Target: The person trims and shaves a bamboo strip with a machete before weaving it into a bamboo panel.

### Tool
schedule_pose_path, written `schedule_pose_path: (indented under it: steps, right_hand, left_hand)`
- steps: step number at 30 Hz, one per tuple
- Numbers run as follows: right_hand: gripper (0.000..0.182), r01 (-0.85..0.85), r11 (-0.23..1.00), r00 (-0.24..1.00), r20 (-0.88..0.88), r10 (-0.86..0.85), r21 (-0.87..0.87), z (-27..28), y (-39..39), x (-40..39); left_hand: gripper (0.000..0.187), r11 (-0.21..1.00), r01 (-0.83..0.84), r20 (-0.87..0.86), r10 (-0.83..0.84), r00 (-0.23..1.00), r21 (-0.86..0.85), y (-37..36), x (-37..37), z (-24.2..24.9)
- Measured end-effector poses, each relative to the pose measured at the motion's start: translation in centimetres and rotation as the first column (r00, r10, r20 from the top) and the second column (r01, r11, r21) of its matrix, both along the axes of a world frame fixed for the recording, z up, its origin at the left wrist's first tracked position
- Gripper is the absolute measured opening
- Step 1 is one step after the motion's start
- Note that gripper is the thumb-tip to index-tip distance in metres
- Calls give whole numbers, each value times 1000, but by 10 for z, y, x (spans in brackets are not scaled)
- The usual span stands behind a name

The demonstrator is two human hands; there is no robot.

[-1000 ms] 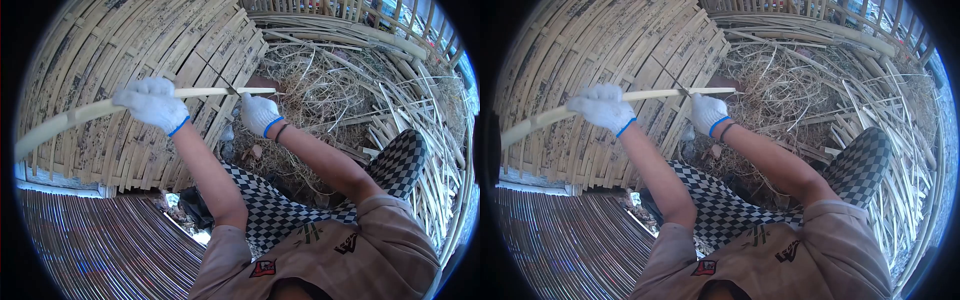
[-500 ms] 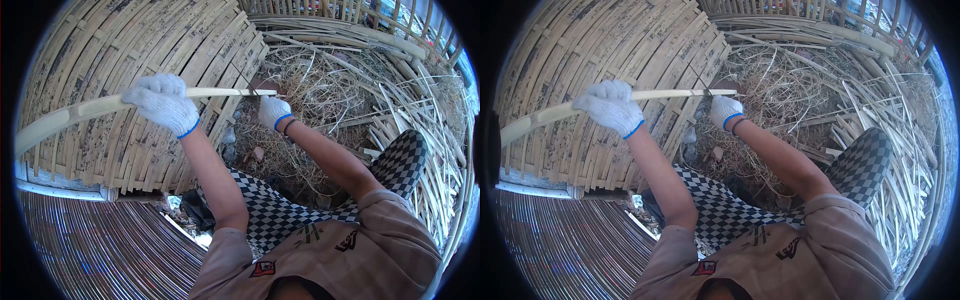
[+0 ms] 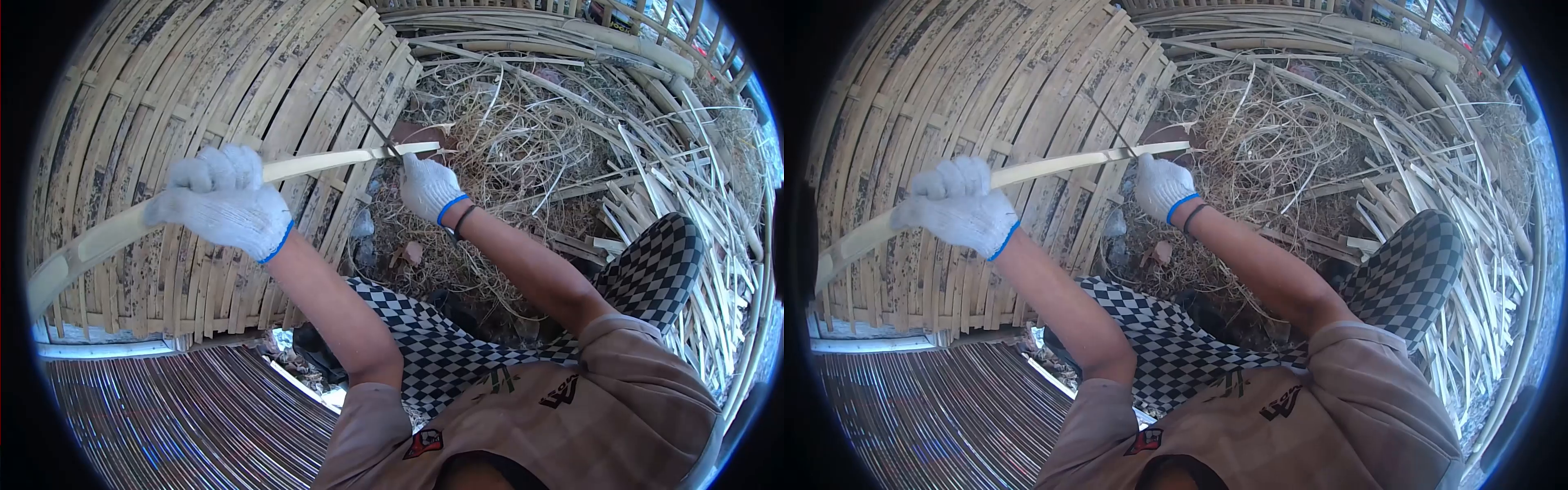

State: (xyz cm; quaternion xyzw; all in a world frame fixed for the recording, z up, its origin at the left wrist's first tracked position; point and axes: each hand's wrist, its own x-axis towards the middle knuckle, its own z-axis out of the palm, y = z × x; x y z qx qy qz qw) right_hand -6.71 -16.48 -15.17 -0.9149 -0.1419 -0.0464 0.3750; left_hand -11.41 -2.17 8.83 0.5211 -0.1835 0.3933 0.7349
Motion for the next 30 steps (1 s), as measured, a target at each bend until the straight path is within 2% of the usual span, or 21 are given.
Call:
schedule_pose_path:
  steps: [1,4,7,8,11,14,15,16,17,18,19,20,22,25,26,28,29,30]
  right_hand:
    - [22,-48,999,999,-11,47,-13,18,-5,-10]
    - [18,-59,997,990,133,53,41,17,-8,-22]
    - [17,-28,999,998,55,30,-35,-61,-11,16]
    - [18,-8,998,999,48,11,-59,-79,-11,29]
    - [18,46,998,996,73,-43,-39,-49,-2,22]
    - [18,-123,990,989,78,128,-69,-12,-5,4]
    - [17,-113,993,992,45,115,-40,-17,-7,5]
    - [16,-117,993,993,22,117,4,-45,-10,17]
    - [17,-74,996,996,-48,71,-59,-81,-9,36]
    - [18,-31,991,994,-106,17,-128,-79,-12,45]
    - [20,-41,991,986,-167,20,-125,-78,-8,46]
    - [26,-28,980,986,-164,-5,-199,-76,-1,48]
    - [27,-39,990,999,-40,34,-133,-60,-4,43]
    - [30,-197,965,978,-108,180,-175,-33,-17,29]
    - [26,-182,973,982,-85,171,-141,-60,-23,37]
    - [15,27,978,997,-60,-41,-209,-145,-23,70]
    - [15,-5,962,997,-75,-17,-274,-144,-23,77]
    - [15,-29,943,996,-88,0,-332,-137,-20,86]
  left_hand:
    - [72,1000,-3,-5,3,1000,20,-3,0,1]
    - [71,992,123,17,-123,992,8,-8,4,3]
    - [71,990,-136,-50,137,989,30,-19,2,4]
    - [71,989,-145,-47,145,988,15,-15,1,4]
    - [70,988,-150,-37,150,988,-17,1,3,3]
    - [70,993,-122,-24,122,992,-4,3,5,4]
    - [70,995,-103,-18,103,995,1,1,6,4]
    - [71,996,-87,-16,87,996,1,0,4,3]
    - [71,993,-120,-35,120,992,-5,1,3,2]
    - [71,988,-151,-46,150,988,-16,4,4,1]
    - [71,984,-174,-56,173,983,-20,8,5,1]
    - [71,985,-169,-47,167,985,-40,13,9,4]
    - [71,978,-188,-54,184,982,-91,23,3,1]
    - [71,983,-181,-44,180,983,-30,20,5,1]
    - [71,984,-177,-46,177,983,-11,18,3,1]
    - [70,970,-240,-74,236,969,-43,12,0,1]
    - [70,962,-266,-78,261,962,-58,10,1,3]
    - [70,974,-223,-68,220,973,-40,13,2,3]
